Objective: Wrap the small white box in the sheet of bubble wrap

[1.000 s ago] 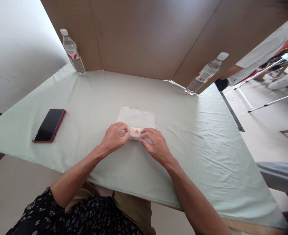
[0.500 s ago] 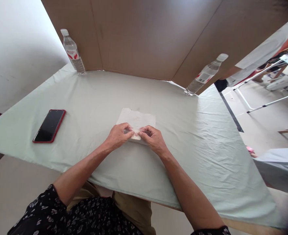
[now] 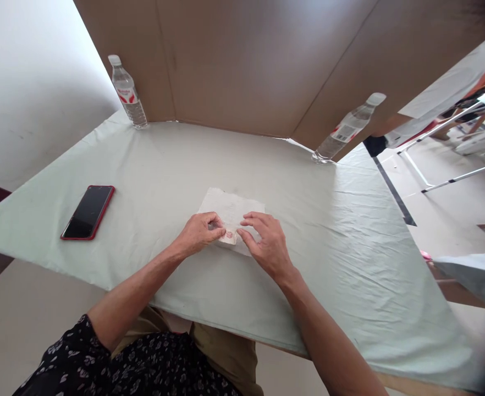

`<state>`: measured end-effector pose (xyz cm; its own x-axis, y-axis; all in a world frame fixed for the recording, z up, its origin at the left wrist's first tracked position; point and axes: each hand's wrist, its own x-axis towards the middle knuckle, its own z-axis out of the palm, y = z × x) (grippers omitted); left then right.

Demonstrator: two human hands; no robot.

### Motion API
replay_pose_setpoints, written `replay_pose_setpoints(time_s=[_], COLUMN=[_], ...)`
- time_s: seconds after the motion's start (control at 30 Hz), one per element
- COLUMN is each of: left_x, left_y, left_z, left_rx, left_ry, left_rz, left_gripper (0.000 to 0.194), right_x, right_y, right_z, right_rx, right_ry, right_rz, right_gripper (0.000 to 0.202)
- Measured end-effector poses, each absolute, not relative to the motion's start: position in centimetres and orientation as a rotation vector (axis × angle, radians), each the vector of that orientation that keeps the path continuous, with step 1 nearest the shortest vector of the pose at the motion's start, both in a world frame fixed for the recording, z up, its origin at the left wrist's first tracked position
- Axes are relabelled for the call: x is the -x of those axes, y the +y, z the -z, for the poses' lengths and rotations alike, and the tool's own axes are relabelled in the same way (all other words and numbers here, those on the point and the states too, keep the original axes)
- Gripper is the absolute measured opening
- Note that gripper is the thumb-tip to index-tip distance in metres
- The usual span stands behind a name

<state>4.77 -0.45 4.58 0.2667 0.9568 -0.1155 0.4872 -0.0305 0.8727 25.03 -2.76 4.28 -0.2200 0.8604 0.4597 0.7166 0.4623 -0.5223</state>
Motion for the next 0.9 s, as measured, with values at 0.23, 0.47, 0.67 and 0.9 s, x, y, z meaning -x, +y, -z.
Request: replay_pose_setpoints(time_s=[0.23,0.47,0.67,0.9], left_x=[-4.7,-0.9,0.5,-1.4], left_y=[-0.2,-0.9,-0.3,0.3], left_z=[-4.9,-4.8,-4.7,-4.7], left_rx=[-1.733,-1.862,-1.584,-1.106], left_ry=[1.351,1.656,1.724,1.536], left_rz=[-0.627,-0.488,-0.397,-0.563], left_gripper=[0.017,0.049,0.073,0.025], right_x=[-23.2,-22.5,-21.6,-21.4], right_y=[-5.4,-5.2,-4.5,-4.2], right_z=[-5.5,-4.1,-4.1,-4.0], right_rx=[1.205,1.283,1.313,1.303], right_ry=[-2.469,-2.538,-2.548,-2.541], right_rz=[0.115,0.211,0.305,0.318], right_gripper=[0.017,0.026,0.017,0.012])
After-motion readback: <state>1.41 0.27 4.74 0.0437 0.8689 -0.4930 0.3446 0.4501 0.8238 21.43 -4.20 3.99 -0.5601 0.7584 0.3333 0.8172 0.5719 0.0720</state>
